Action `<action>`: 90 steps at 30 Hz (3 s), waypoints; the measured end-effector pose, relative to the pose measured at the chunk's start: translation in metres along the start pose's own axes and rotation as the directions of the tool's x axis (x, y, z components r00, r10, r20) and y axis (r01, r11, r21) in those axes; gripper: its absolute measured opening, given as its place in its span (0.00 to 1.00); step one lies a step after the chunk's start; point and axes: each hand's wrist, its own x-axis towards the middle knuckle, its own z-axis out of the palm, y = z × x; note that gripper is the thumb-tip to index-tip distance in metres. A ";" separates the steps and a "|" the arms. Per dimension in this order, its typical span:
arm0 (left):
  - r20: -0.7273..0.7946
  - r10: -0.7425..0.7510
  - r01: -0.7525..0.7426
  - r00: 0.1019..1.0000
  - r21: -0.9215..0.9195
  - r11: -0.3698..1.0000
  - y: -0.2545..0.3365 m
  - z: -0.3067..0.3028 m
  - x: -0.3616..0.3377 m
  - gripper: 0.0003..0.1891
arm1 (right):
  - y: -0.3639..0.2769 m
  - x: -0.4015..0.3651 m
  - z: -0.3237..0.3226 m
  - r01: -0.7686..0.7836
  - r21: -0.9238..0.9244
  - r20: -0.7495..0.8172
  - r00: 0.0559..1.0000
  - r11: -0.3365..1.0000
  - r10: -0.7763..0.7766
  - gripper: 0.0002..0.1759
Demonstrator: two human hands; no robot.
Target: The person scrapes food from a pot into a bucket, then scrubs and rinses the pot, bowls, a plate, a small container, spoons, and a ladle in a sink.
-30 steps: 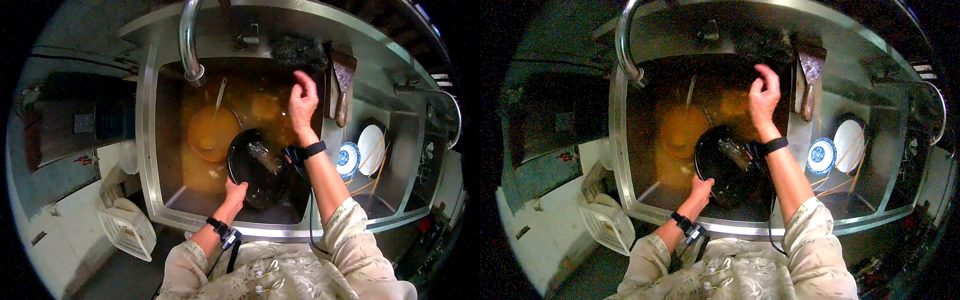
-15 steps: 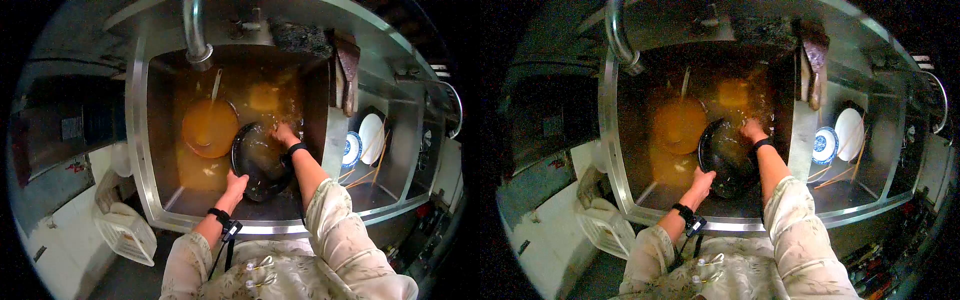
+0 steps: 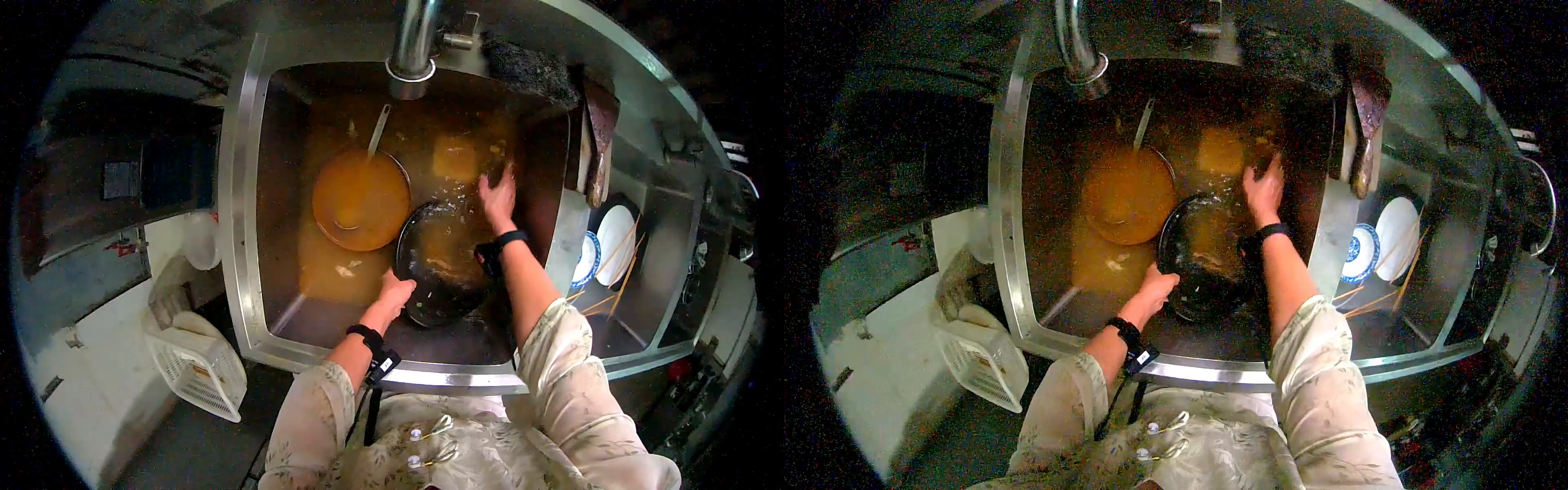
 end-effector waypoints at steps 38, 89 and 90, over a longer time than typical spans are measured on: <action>-0.205 0.129 0.053 0.970 0.699 0.713 -0.046 -0.094 0.100 0.30 | 0.105 -0.039 0.014 -0.113 -0.366 0.635 0.695 0.924 0.337 0.38; 0.561 -0.107 0.202 0.821 -0.109 0.973 -0.043 -0.034 0.029 0.55 | -0.056 -0.203 -0.036 -0.105 0.358 0.866 0.408 0.928 -0.289 0.19; 0.526 -0.089 0.171 0.846 -0.110 0.979 -0.029 -0.029 0.011 0.57 | -0.063 -0.199 -0.029 -0.128 0.397 0.813 0.509 0.909 -0.283 0.19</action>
